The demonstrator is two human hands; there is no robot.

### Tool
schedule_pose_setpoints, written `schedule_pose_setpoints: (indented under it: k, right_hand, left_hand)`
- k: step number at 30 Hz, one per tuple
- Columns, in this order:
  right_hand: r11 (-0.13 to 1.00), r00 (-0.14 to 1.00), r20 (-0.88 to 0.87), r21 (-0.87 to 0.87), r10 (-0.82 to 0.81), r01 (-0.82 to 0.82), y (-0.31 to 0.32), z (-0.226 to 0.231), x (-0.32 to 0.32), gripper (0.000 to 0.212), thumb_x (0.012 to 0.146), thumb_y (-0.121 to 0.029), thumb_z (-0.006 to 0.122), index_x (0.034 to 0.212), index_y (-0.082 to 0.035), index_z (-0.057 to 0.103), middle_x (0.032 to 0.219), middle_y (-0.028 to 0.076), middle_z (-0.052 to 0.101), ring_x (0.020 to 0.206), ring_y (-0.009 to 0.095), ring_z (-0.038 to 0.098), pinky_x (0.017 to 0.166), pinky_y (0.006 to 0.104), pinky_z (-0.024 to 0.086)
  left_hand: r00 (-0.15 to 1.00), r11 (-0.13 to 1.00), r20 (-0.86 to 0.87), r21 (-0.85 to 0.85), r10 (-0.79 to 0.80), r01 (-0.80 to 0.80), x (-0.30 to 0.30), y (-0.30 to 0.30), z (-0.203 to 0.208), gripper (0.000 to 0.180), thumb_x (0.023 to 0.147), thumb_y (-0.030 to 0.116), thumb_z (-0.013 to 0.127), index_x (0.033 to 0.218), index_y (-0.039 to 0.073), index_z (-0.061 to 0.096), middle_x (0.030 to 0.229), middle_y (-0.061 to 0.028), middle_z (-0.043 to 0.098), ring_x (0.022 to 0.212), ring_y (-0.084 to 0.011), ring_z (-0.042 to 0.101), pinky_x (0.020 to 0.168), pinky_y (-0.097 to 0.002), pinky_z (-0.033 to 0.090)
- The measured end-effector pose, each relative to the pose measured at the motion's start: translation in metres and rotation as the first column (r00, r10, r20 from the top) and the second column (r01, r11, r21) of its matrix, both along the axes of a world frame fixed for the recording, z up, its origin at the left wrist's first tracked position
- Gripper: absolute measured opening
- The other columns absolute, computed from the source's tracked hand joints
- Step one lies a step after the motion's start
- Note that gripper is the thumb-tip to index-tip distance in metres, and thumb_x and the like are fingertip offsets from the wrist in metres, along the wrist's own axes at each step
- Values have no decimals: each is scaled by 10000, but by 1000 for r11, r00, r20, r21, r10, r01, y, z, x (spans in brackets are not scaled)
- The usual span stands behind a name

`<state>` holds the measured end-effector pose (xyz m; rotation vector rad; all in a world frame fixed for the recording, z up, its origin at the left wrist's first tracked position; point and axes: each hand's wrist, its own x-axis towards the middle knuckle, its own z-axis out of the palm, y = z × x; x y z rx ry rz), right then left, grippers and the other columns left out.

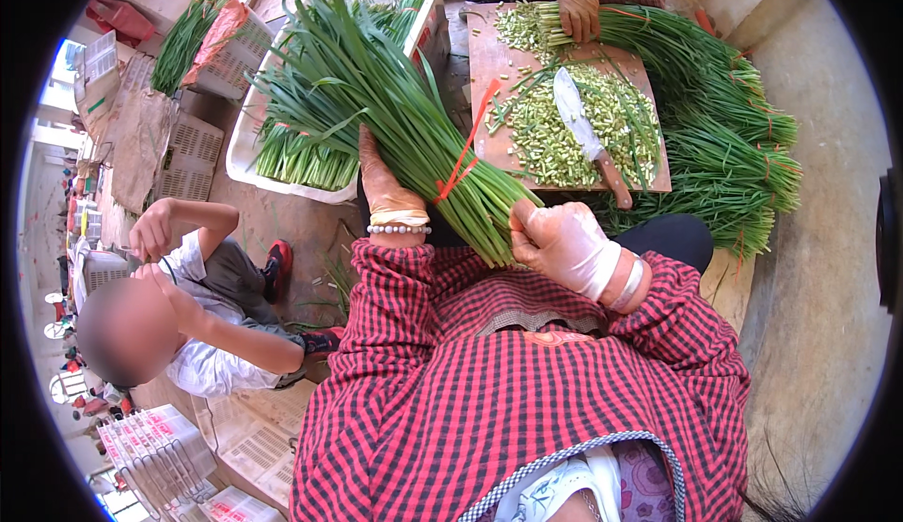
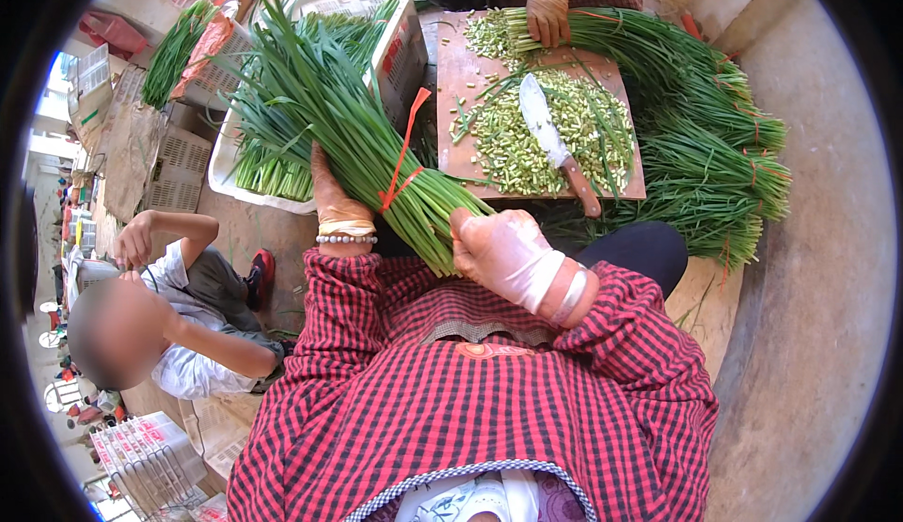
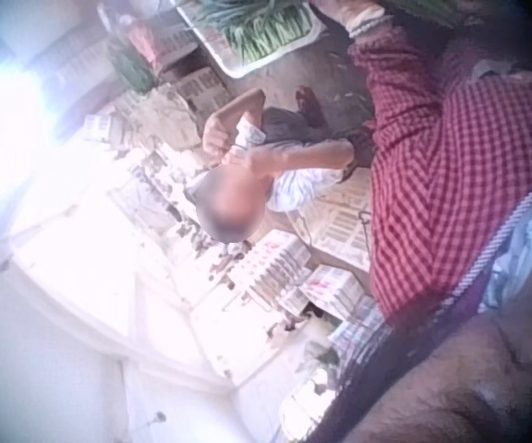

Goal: The person bundles green leeks by hand using rubber bands, trims the root ends with a knife, and places the finished bundles into a plastic crate.

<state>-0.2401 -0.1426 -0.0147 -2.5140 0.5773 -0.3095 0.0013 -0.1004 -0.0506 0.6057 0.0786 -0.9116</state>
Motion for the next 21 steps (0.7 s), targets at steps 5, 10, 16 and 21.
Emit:
schedule_pose_setpoints:
  k: [5, 10, 16, 21]
  right_hand:
    - [998, 999, -48, 58, -24, 26, -3, -11, -57, 142, 826, -143, 654, 912, -80, 559, 646, 129, 623, 607, 338, 657, 539, 427, 519]
    - [955, 924, -256, -159, -284, 250, -38, -36, -140, 104, 868, -181, 611, 887, -85, 574, 612, 152, 614, 589, 354, 651, 554, 461, 521]
    - [834, 823, -175, -240, -541, 498, -76, -10, -161, 203, 902, -264, 649, 848, -70, 631, 631, 126, 638, 591, 304, 654, 548, 406, 508]
    - [949, 985, -40, 267, -165, 170, -18, 34, -43, 342, 900, -399, 676, 783, -78, 669, 640, 123, 641, 595, 274, 659, 583, 394, 505]
  left_hand:
    - [998, 998, 35, 38, 42, -44, 15, 5, -4, 466, 973, 444, 557, 1250, 74, 620, 1213, -88, 669, 1072, -276, 652, 944, -426, 539]
    - [983, 986, 117, 80, 140, -149, 29, 16, -3, 497, 973, 456, 538, 1282, 71, 597, 1261, -100, 645, 1129, -290, 623, 1003, -444, 499]
    - [983, 989, 115, -17, 145, -144, 40, 17, -7, 489, 981, 454, 527, 1273, 68, 601, 1257, -92, 647, 1130, -286, 619, 1006, -443, 495]
    - [990, 993, 77, -40, 117, -114, 20, 7, 3, 478, 983, 448, 527, 1276, 78, 601, 1257, -88, 647, 1126, -282, 620, 1001, -431, 499]
